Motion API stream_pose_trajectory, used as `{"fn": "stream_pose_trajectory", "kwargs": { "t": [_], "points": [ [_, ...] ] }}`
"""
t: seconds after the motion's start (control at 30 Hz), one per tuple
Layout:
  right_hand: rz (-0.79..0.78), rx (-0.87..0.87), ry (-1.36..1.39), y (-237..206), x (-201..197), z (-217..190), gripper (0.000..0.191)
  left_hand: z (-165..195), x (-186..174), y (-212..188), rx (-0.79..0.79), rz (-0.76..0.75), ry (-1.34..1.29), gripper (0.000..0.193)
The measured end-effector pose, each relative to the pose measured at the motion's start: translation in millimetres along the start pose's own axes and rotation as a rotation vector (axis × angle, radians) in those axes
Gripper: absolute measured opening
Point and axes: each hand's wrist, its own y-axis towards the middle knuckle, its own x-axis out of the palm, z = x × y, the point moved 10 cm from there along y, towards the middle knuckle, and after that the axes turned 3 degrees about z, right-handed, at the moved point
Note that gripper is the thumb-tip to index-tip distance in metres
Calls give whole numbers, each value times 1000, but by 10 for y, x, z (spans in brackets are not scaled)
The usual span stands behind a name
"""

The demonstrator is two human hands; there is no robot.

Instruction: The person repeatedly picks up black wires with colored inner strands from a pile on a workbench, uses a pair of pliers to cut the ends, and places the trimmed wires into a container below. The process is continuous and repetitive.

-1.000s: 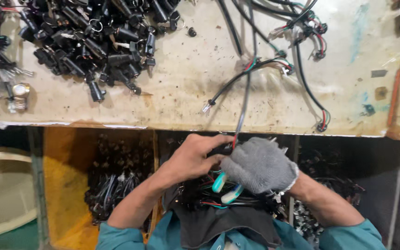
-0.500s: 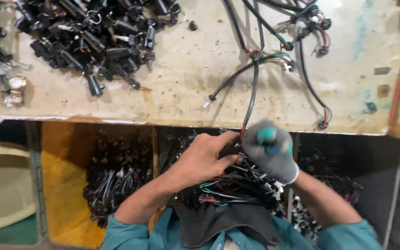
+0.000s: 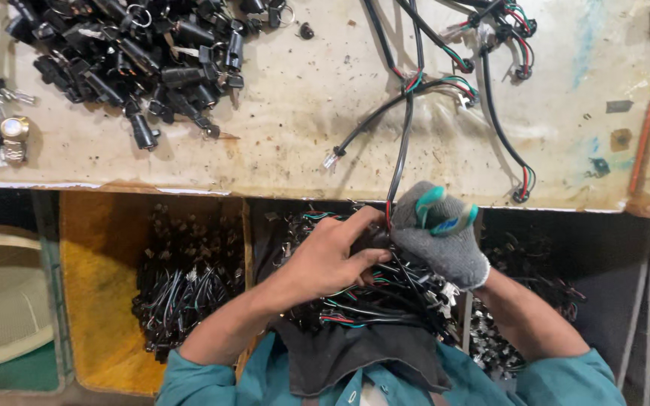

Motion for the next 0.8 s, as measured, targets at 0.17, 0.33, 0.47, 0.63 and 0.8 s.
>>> {"fn": "stream_pose_trajectory", "kwargs": {
  "t": [0.17,0.33,0.47,0.63,0.8],
  "points": [
    [241,-591,-354,-238,-194,-558,13,173,-142,-83,154,57,-184,35],
    [448,-647,-433,-286,-345,-597,11,296,-461,-298,400,193,-184,24],
    [453,-759,-575,-381,-149,-675,13,232,-333,-334,390,129,3,28],
    [489,-598,-257,-378,-303,-591,5,243,-287,-499,625,68,40,34],
    [610,-392,479,-412,-608,-312,10,-93,-559,-310,468,298,-241,35]
  ]
}}
